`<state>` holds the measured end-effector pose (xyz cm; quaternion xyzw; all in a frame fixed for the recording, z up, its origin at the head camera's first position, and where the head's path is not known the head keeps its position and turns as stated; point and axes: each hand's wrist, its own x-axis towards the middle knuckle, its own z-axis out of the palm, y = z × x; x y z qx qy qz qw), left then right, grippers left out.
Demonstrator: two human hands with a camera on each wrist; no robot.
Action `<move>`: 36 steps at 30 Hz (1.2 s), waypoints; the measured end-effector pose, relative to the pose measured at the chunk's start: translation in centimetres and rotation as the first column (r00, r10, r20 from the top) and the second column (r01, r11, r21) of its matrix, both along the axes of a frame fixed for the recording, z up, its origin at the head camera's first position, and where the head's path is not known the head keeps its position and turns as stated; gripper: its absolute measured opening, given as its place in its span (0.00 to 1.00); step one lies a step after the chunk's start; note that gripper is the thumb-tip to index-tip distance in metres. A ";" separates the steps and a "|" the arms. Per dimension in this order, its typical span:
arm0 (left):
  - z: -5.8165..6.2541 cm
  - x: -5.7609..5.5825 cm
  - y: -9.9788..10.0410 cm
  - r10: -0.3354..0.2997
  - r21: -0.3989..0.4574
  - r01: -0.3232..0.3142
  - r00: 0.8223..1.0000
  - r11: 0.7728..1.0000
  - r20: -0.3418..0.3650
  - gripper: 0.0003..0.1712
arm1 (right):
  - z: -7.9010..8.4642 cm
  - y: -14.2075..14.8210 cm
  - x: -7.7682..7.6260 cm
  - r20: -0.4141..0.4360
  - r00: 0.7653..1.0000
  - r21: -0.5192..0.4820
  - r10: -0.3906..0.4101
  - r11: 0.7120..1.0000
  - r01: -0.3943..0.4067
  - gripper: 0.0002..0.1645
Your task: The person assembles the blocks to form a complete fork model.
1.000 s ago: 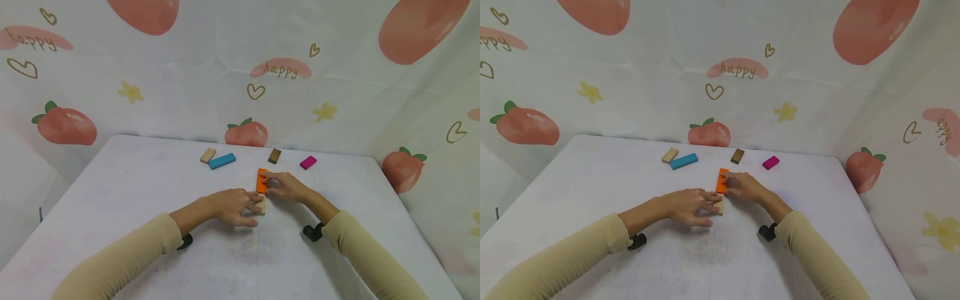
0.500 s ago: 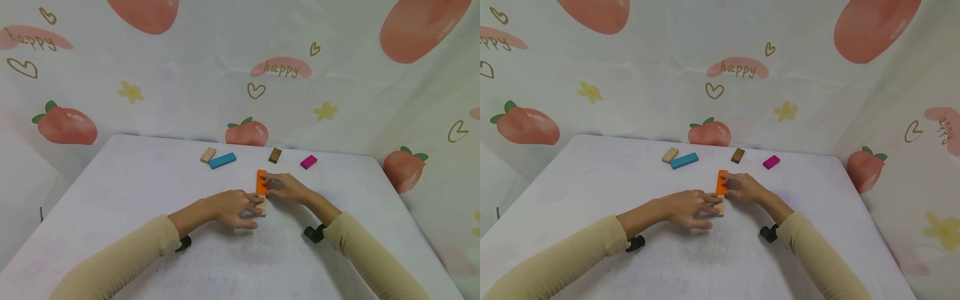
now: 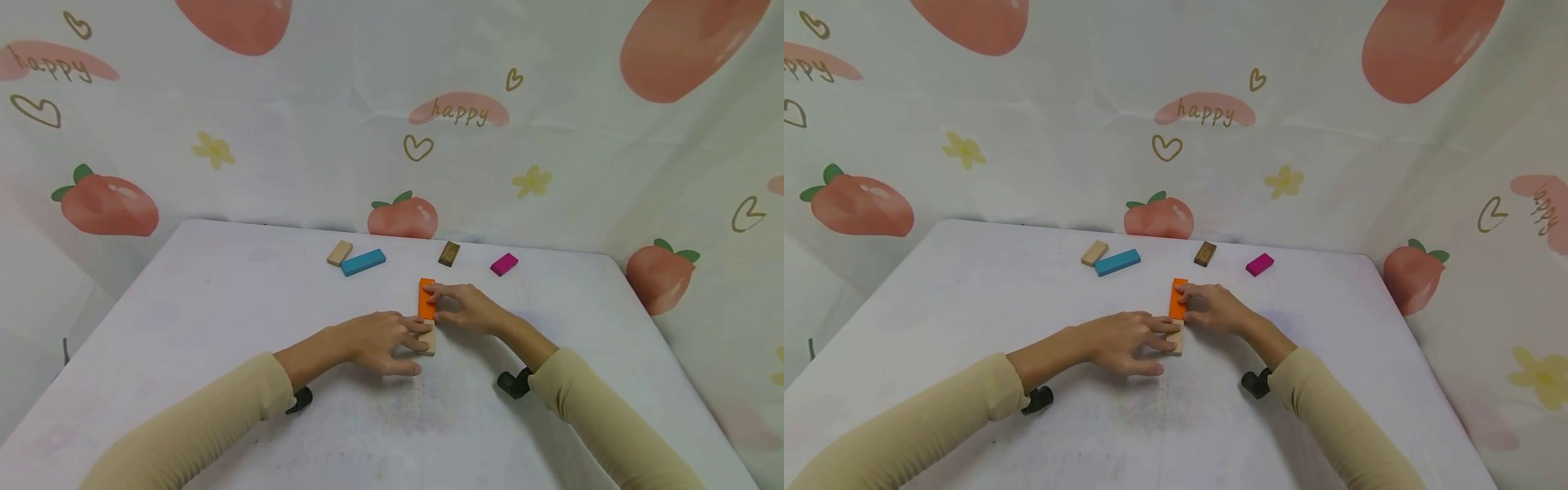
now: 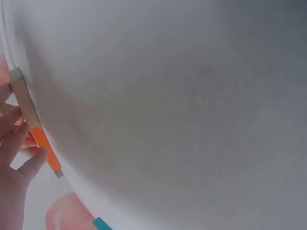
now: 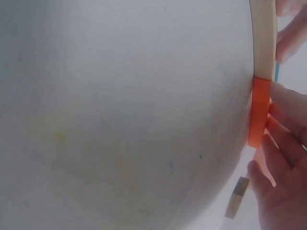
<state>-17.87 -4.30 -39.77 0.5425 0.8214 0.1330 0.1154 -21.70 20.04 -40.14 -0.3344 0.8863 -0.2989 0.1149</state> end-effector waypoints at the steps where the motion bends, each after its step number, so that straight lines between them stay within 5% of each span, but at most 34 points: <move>1: 0.0 0.0 0.0 -0.002 0.003 0.002 1.000 1.000 -0.001 0.29 | 0.0 0.0 0.0 0.005 1.000 0.001 -0.002 1.000 0.002 0.32; 36: 0.2 0.4 -0.4 0.029 -0.035 -0.030 0.999 0.999 -0.020 0.32 | 0.3 -0.3 0.3 -0.022 1.000 0.043 0.014 0.999 -0.013 0.27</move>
